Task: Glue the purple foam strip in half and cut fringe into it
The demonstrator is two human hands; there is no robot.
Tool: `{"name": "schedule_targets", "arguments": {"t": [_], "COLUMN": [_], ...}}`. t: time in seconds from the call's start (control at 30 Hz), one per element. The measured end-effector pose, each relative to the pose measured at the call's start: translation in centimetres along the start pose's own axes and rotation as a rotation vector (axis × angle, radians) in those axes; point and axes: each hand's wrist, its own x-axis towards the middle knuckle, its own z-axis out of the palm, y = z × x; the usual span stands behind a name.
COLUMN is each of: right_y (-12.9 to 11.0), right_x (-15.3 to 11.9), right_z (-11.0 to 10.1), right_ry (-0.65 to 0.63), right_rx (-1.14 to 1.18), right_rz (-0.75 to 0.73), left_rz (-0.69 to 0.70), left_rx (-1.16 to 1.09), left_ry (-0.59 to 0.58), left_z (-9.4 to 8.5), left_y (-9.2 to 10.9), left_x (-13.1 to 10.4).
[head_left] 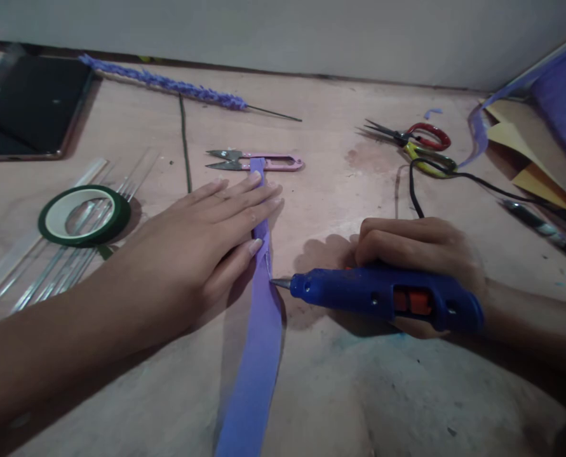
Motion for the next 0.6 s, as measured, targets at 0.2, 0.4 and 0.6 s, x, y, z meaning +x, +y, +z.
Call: {"name": "schedule_targets", "arguments": {"t": [0.2,0.4,0.6], "right_y": [0.29,-0.10,-0.27], "right_x": [-0.07,0.51,0.55], "right_z": [0.08,-0.29,-0.44], "right_ry": [0.010,-0.016,-0.053], "right_rx": [0.000,-0.005,-0.020], "right_rz": [-0.023,-0.017,-0.046], "left_rz": [-0.019,0.010,0.013], "left_rx": [-0.026,-0.018,-0.024], "left_ry": [-0.010,-0.019,-0.010], "left_z": [-0.02,-0.21,-0.02], "left_y": [-0.16,-0.03,0.07], "left_x": [-0.05,-0.23,-0.10]}}
